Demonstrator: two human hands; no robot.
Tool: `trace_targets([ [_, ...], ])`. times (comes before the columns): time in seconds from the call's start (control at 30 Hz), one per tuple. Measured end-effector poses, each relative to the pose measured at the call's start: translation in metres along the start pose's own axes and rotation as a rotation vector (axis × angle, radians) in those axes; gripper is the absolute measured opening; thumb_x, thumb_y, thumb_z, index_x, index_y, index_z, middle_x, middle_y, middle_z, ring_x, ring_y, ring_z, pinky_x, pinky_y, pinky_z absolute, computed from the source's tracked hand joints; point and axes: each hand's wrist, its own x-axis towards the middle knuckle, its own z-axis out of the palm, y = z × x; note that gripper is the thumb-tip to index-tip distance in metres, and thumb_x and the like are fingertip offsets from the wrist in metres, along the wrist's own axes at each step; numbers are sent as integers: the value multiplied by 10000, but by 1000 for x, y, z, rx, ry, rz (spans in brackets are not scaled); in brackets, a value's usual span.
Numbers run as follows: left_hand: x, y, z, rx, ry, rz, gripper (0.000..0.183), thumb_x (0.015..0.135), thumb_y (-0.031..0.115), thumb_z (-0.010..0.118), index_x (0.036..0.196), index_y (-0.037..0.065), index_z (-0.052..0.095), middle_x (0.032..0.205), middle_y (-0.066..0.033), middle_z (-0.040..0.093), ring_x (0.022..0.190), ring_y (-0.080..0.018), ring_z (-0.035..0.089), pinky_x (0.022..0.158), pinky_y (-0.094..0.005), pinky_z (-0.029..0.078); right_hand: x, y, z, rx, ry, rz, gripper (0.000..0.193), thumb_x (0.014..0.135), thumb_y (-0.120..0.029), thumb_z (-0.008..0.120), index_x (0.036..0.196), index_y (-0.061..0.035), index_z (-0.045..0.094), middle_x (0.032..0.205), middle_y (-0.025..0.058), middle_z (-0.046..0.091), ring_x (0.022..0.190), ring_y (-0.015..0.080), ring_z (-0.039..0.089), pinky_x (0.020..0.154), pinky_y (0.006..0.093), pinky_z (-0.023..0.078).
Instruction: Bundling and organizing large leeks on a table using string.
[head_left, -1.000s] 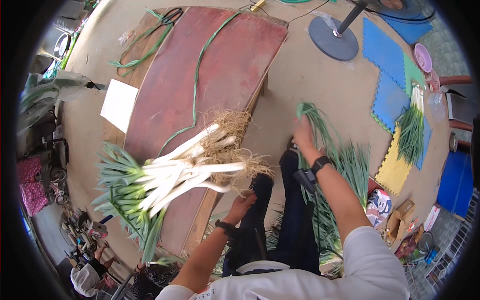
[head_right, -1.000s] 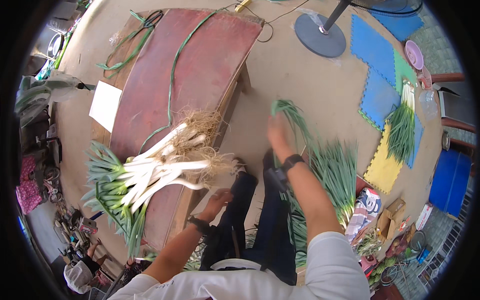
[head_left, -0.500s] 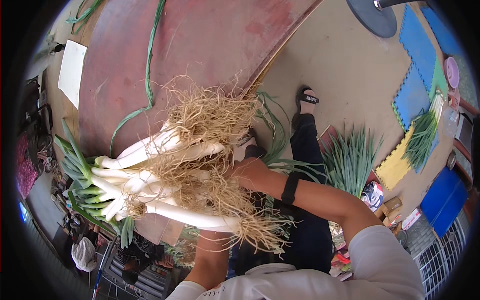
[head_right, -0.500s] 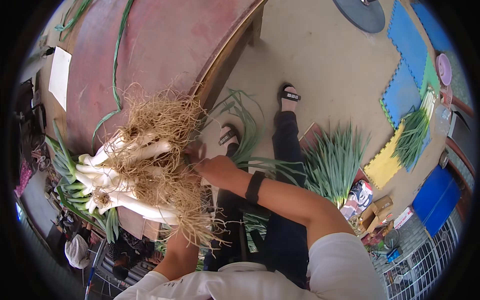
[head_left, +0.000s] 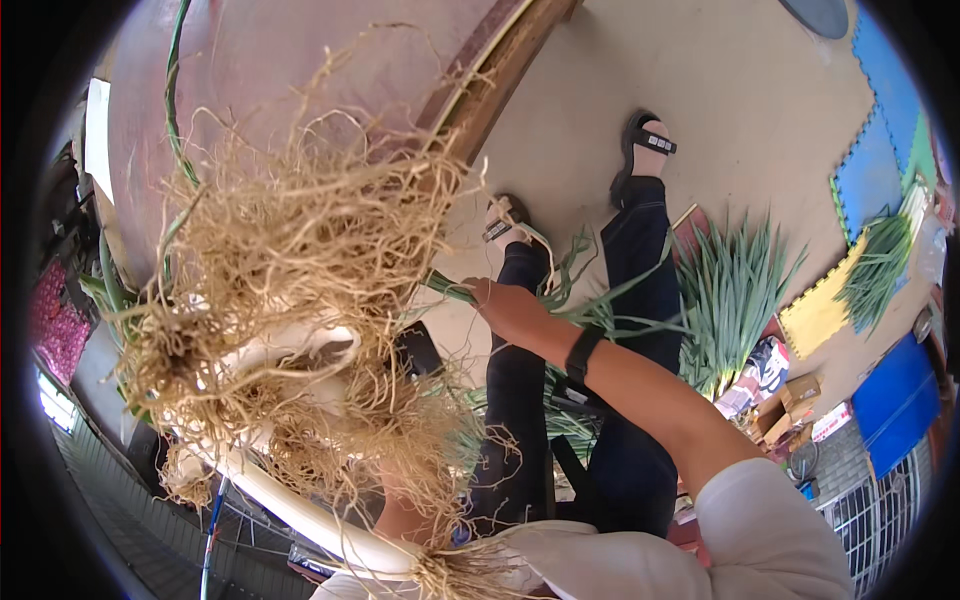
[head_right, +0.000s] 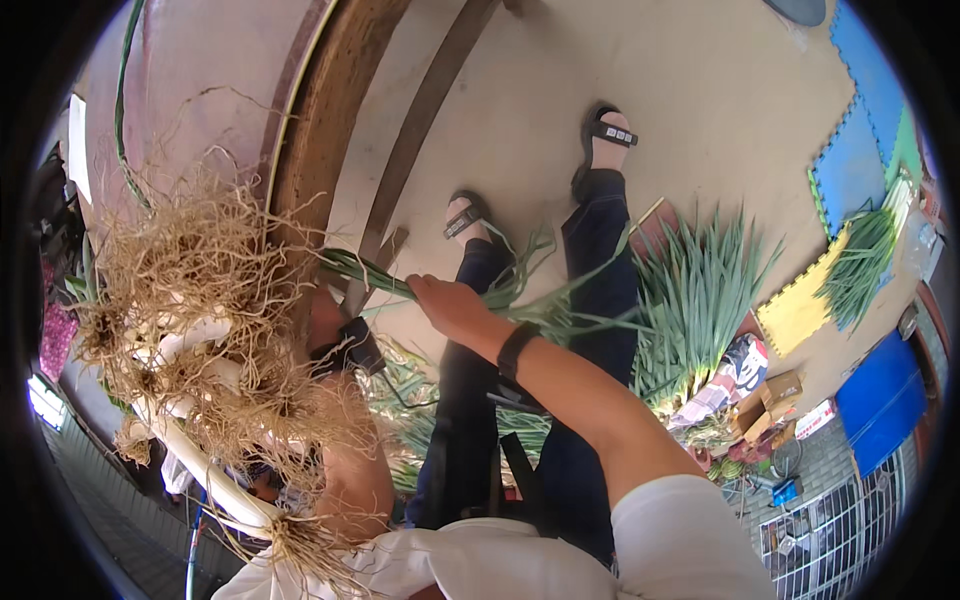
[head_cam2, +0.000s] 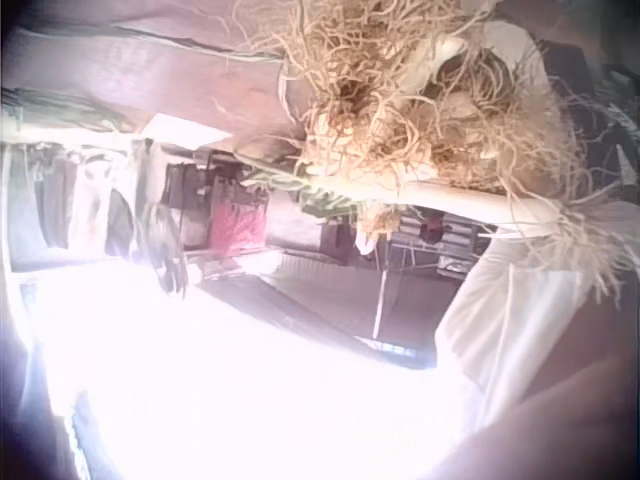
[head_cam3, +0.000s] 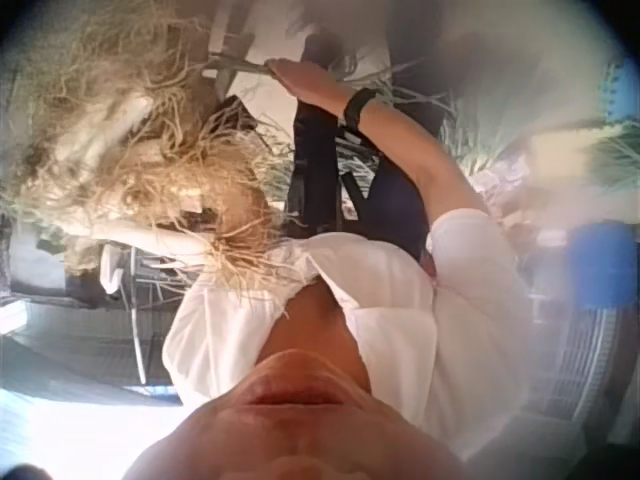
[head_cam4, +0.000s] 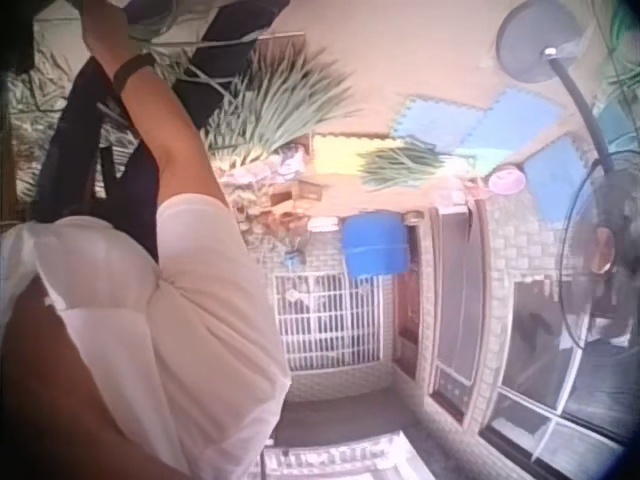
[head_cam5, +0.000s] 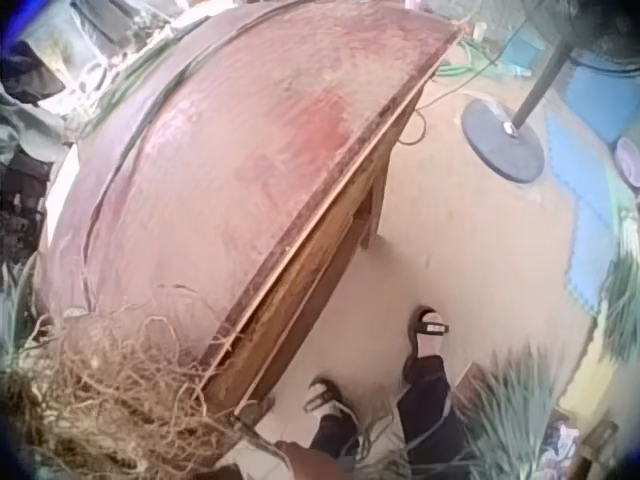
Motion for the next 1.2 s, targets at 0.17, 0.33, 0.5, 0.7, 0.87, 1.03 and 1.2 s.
trace_targets([
  [0.17, -16, 16, -33, -8, 191, 24, 588, 861, 201, 587, 1321, -39, 311, 1182, -137, 504, 994, -214, 532, 837, -285, 444, 15, -24, 66, -187, -103, -178, 454, 833, -87, 439, 1284, -64, 394, 928, 138, 569, 815, 308, 610, 654, 389, 501],
  [0.33, -31, -3, 17, 748, 245, -241, 912, 764, 420, 637, 1395, -32, 157, 1340, -270, 302, 1186, -347, 390, 982, -397, 338, -14, 32, 109, -395, 137, -94, 544, 822, -120, 472, 1350, -53, 358, 1123, 166, 534, 1023, 304, 529, 985, 487, 317],
  [0.5, -8, -1, -29, 1080, 267, -313, 890, 804, 524, 592, 1395, -20, 209, 1386, -270, 284, 1245, -319, 367, 998, -414, 335, -12, 15, 43, -284, -39, 85, 600, 827, -87, 519, 1378, -52, 284, 1244, 178, 450, 1128, 322, 474, 950, 420, 382],
  [0.7, -46, -28, -44, 951, -92, -370, 749, 829, 434, 583, 1361, -1, 284, 1282, -210, 384, 1156, -273, 430, 941, -377, 371, -89, 60, -78, 2, 246, 174, 495, 789, -93, 612, 1246, -58, 427, 1122, 164, 484, 994, 306, 543, 829, 373, 461],
  [0.87, -91, -11, -49, 823, -311, -368, 612, 854, 344, 575, 1326, 19, 359, 1178, -149, 483, 1067, -227, 494, 884, -340, 408, -164, 67, -154, 277, 499, 328, 353, 842, -59, 567, 1188, -34, 498, 1085, 151, 540, 911, 245, 595, 791, 335, 475],
  [1.03, -130, 28, -59, 636, -537, -328, 484, 879, 254, 567, 1292, 39, 434, 1074, -89, 582, 979, -181, 558, 826, -303, 444, -257, 39, -193, 327, 403, 467, 303, 864, -111, 561, 1153, -26, 529, 1006, 127, 614, 914, 216, 599, 810, 305, 462],
  [1.2, -208, 101, -58, 429, -553, -441, 422, 883, 259, 577, 1224, 20, 507, 1040, -101, 629, 930, -162, 585, 796, -284, 461, -317, -18, -235, 343, 138, 465, 291, 897, -175, 534, 1142, -18, 539, 974, 70, 618, 894, 143, 581, 798, 269, 447],
])
